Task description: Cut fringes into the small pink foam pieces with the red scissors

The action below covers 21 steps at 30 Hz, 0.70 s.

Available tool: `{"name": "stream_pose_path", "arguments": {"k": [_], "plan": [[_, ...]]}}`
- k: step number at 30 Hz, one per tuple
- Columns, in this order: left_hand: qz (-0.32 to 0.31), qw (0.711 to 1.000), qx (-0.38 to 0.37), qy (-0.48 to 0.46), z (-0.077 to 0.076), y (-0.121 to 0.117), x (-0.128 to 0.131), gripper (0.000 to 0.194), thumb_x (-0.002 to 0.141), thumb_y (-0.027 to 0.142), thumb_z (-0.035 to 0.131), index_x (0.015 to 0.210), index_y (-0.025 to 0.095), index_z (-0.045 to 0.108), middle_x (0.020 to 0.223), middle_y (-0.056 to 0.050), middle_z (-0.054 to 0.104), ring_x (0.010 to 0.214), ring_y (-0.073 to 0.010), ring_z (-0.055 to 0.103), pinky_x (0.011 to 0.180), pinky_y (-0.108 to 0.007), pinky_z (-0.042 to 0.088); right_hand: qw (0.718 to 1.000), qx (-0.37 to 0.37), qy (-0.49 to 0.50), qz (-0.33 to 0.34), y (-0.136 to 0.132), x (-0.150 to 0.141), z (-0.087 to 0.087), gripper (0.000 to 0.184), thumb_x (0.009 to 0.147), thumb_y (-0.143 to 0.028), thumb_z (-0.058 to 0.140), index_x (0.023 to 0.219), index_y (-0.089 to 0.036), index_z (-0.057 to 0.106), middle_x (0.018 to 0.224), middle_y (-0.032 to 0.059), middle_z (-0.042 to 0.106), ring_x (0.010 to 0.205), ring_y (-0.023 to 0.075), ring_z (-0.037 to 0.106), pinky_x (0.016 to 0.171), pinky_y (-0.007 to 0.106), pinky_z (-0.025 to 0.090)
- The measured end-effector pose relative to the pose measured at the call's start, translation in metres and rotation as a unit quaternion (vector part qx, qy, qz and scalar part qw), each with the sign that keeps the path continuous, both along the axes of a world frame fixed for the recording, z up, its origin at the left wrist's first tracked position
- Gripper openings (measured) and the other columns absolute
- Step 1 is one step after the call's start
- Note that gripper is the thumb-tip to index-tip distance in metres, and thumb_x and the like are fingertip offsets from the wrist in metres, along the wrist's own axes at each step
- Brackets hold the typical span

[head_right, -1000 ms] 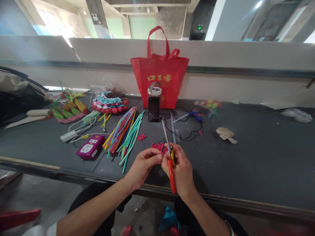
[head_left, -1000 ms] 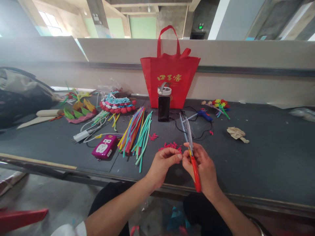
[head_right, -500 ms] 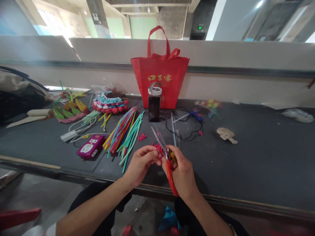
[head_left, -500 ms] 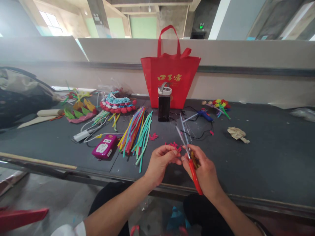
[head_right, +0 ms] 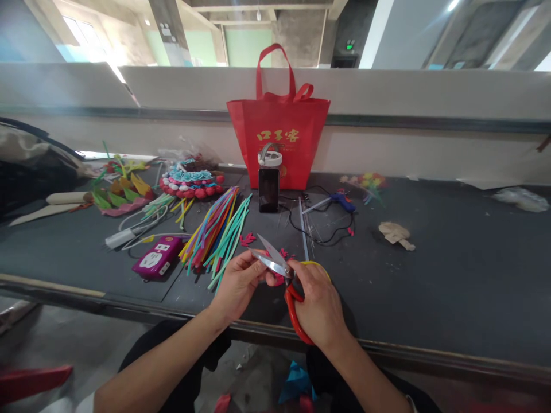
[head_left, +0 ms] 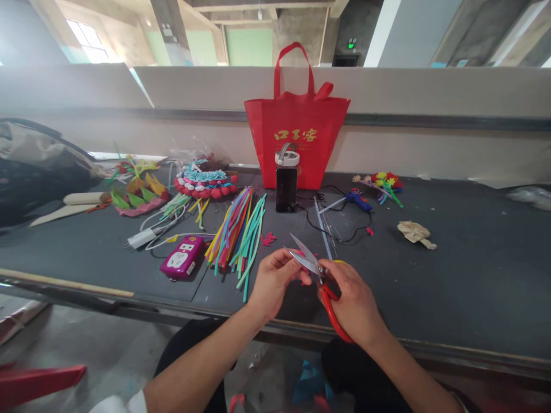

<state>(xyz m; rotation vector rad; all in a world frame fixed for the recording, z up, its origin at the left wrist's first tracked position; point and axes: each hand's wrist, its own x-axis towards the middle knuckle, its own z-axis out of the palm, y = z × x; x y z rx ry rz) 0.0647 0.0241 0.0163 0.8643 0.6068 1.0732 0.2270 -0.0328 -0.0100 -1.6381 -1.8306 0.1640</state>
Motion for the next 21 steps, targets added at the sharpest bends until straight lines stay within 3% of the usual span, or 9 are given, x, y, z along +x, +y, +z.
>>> {"name": "stream_pose_path", "arguments": {"k": [21], "plan": [[-0.004, 1.000, -0.001, -0.004, 0.0000, 0.0006, 0.0002, 0.023, 0.070, 0.028, 0.079, 0.074, 0.012, 0.063, 0.068, -0.003, 0.069, 0.051, -0.0103, 0.059, 0.058, -0.024, 0.046, 1.000, -0.002, -0.006, -0.016, -0.0019, -0.0031, -0.0012, 0.044, 0.075, -0.009, 0.053, 0.116, -0.024, 0.059, 0.102, 0.0044, 0.068, 0.093, 0.0220, 0.063, 0.080, 0.034, 0.051]]}}
